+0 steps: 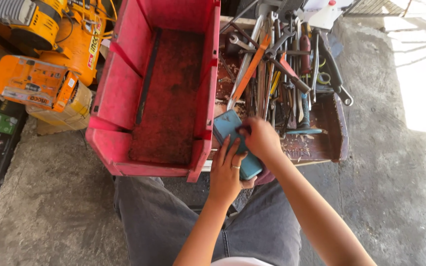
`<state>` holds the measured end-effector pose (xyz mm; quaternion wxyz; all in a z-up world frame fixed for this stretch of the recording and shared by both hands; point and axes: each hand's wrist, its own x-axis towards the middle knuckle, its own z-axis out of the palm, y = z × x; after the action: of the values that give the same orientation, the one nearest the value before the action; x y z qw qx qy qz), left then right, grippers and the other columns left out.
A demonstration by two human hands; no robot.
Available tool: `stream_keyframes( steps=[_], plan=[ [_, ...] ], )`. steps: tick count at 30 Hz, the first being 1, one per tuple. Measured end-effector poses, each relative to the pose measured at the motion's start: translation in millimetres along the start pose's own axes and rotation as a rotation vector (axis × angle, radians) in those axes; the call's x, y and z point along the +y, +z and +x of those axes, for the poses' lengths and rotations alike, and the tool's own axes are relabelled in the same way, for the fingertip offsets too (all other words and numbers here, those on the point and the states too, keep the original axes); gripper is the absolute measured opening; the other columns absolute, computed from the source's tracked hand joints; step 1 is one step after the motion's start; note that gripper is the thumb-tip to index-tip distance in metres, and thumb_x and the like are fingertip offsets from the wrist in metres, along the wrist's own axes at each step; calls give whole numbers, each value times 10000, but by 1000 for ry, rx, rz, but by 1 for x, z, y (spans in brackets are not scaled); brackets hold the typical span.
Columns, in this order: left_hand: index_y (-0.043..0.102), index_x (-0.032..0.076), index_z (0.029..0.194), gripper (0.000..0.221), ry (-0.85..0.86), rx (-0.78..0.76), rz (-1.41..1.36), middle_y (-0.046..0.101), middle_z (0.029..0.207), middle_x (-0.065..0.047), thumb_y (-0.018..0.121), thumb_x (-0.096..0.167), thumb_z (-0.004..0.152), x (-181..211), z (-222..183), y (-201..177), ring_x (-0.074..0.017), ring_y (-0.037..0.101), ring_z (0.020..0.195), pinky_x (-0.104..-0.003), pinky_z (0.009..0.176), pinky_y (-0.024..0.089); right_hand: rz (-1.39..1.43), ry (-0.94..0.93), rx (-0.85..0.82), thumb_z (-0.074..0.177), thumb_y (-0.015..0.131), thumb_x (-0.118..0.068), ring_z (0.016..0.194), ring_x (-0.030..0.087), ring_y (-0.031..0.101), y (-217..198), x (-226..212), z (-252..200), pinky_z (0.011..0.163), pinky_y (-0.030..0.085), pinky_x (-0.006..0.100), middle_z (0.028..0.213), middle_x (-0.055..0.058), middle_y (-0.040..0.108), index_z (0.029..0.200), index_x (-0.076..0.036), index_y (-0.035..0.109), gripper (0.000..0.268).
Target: The recorder is cleaning a small blue tool case using a cloth.
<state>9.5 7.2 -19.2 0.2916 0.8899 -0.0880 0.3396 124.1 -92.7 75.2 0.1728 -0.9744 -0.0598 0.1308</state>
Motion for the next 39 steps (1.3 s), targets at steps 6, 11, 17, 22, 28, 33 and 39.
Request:
stream_keyframes(
  steps=[6, 11, 17, 22, 28, 33, 39],
  plan=[
    [576, 188, 1156, 692, -13, 8, -48, 562, 1462, -79, 729, 579, 606, -3, -4, 10, -360, 501, 1397, -516, 1069, 435, -154, 28, -65, 909, 694, -356, 1048, 323, 711, 8, 7, 7, 872, 604, 507, 1030, 25, 725, 1062, -264, 736, 184],
    [598, 204, 1175, 651, 21, 62, -48, 598, 1438, -48, 673, 630, 688, -3, -4, 5, -340, 523, 1386, -496, 1072, 443, 15, 67, -72, 916, 695, -353, 1095, 330, 696, 4, 2, 10, 905, 584, 527, 1054, 43, 749, 1110, -260, 742, 221],
    [623, 191, 1198, 671, 47, 109, -72, 626, 1417, -46, 707, 617, 686, -9, -2, 8, -355, 547, 1362, -520, 1039, 462, -114, 96, -105, 919, 675, -387, 1073, 295, 714, -7, -11, 3, 891, 599, 494, 1047, 11, 754, 1089, -293, 751, 209],
    [598, 207, 1243, 667, 44, 127, -47, 636, 1400, -23, 673, 614, 721, -5, -5, 7, -337, 564, 1352, -524, 1026, 472, 8, 30, -38, 922, 692, -350, 1092, 333, 691, 12, 6, 24, 891, 586, 529, 1058, 53, 738, 1106, -246, 740, 217],
    [619, 209, 1192, 616, 23, 153, -64, 648, 1391, -9, 659, 618, 733, -5, -7, 11, -305, 559, 1367, -527, 1057, 435, -123, 38, -109, 922, 689, -313, 1076, 350, 701, 1, -2, 6, 903, 590, 527, 1051, 67, 743, 1091, -226, 751, 200],
    [617, 210, 1216, 632, 25, 130, -75, 629, 1416, -6, 679, 594, 718, -3, -4, 5, -302, 551, 1373, -534, 1086, 403, -41, 56, -40, 947, 670, -371, 1094, 315, 688, 10, 4, 17, 900, 588, 515, 1068, 40, 722, 1122, -257, 730, 218],
    [620, 217, 1179, 585, 38, 139, -72, 644, 1392, 4, 660, 594, 735, -2, 0, 0, -279, 554, 1373, -550, 1099, 375, -24, 147, -115, 930, 666, -387, 1154, 260, 676, -1, 7, -4, 957, 575, 507, 1121, -9, 737, 1147, -330, 727, 233]
  ],
)
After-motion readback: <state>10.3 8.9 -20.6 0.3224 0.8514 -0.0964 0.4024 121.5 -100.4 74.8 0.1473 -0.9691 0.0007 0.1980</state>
